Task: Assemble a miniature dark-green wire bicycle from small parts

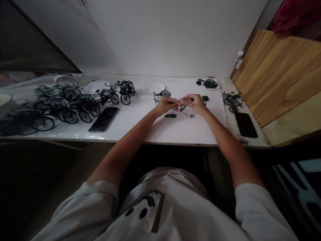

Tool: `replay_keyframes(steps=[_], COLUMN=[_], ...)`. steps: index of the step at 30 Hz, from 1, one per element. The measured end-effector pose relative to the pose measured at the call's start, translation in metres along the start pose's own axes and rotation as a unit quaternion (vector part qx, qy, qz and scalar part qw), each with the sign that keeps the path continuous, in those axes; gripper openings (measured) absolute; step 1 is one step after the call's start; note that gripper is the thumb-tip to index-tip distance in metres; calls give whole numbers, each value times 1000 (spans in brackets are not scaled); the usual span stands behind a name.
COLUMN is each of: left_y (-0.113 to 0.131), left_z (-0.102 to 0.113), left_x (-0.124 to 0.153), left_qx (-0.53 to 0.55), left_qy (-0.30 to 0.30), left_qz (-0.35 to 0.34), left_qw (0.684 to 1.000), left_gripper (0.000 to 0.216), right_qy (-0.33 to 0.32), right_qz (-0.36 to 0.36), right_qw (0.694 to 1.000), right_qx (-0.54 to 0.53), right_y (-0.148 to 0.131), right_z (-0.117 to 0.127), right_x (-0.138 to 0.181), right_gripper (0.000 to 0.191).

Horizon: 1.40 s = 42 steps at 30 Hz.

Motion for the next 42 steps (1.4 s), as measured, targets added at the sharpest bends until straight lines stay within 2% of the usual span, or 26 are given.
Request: replay_keyframes(steps=[4, 7, 9, 13, 15, 19, 22, 29, 34, 36, 39, 42], left_y=[-5, -6, -7, -7, -8, -7, -7, -8, -4, -3, -5, -7], left_z=[1, 4, 5, 6, 6, 7, 7, 7, 6, 6, 6, 7], left_x=[-1, -2, -2, -4, -3, -2, -2, -2, -1, -2, -2, -3], left_qx=[14, 30, 37, 41, 33, 16, 21, 28, 37, 41, 42, 41], left_qy=[7, 31, 45, 53, 55, 60, 60, 49, 55, 55, 59, 60], left_qz=[27, 48, 53, 48, 44, 44, 49, 54, 67, 71, 76, 76], left_qw=[1000, 998, 997, 997, 997, 997, 997, 997, 996, 995, 994, 994], left_gripper=[41, 43, 43, 39, 39, 38, 37, 38, 37, 37, 38, 40], right_qy=[-5, 7, 22, 77, 81, 62, 54, 49, 78, 109, 155, 155], right_qz=[0, -46, -61, 26, 33, 32, 49, 34, 121, 120, 80, 42], right_qw=[1000, 996, 992, 996, 996, 996, 995, 992, 990, 987, 984, 984], right_qx=[-11, -79, -107, -23, -6, -55, -72, -114, -6, 12, -31, -82], right_y=[-1, 8, 16, 24, 28, 28, 20, 11, -10, -12, -7, -1], right_z=[-1, 3, 8, 22, 24, 22, 22, 20, 24, 27, 29, 26], right_x=[-1, -5, -9, -15, -16, -16, -14, -10, -6, -6, -6, -6], right_gripper=[55, 61, 55, 53, 63, 79, 71, 53, 35, 36, 46, 53])
Point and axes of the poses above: each hand's wrist, its own x-axis away from the middle knuckle, its own z-axis out of the back of the hand, y = z × x, the point moved 5 cm from there along -x, towards the middle knuckle, and after that the axes turned 10 degrees about -x, right-handed, at the moved point
